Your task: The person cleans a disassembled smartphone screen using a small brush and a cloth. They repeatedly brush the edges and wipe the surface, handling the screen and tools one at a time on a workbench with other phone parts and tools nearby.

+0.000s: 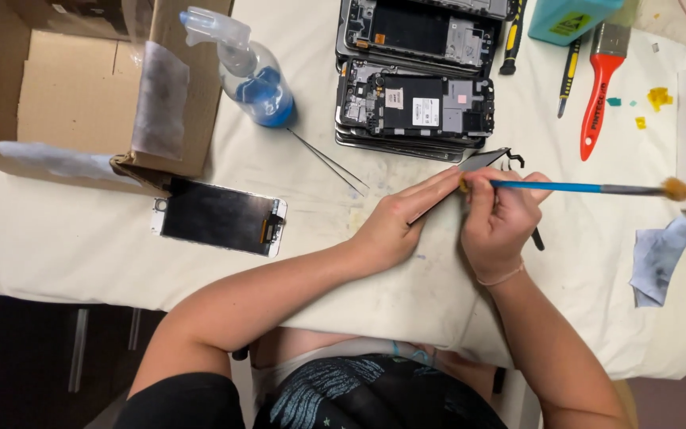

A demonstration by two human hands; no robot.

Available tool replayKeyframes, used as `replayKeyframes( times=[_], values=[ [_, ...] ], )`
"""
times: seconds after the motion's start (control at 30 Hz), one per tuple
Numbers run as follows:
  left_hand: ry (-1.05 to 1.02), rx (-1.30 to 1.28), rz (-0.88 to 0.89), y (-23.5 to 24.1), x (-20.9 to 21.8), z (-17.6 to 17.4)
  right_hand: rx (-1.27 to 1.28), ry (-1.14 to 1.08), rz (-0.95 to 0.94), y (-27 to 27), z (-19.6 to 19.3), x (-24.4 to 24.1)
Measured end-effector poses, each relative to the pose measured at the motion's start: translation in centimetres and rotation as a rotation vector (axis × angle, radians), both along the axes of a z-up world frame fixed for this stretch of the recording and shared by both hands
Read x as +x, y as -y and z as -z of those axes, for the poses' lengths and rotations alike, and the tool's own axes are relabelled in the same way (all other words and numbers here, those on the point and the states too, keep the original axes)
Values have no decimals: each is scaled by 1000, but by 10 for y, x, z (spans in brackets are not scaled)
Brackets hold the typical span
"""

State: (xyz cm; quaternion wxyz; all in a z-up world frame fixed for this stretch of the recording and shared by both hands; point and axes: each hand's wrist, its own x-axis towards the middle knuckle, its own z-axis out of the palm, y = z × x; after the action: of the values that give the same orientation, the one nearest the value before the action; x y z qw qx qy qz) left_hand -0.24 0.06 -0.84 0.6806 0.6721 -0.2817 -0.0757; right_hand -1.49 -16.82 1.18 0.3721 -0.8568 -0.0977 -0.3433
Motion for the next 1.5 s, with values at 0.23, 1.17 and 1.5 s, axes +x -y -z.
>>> replayKeyframes(
  times=[0.23, 1.17, 1.5],
  values=[
    [1, -1, -3, 2, -1, 1, -69, 9, -9, 3, 12, -5],
    [6, -32, -20, 2, -1, -2, -163, 37, -179, -37, 21, -26],
    [-9, -69, -15, 3, 2, 7, -144, 2, -224, -40, 10, -22]
  ],
)
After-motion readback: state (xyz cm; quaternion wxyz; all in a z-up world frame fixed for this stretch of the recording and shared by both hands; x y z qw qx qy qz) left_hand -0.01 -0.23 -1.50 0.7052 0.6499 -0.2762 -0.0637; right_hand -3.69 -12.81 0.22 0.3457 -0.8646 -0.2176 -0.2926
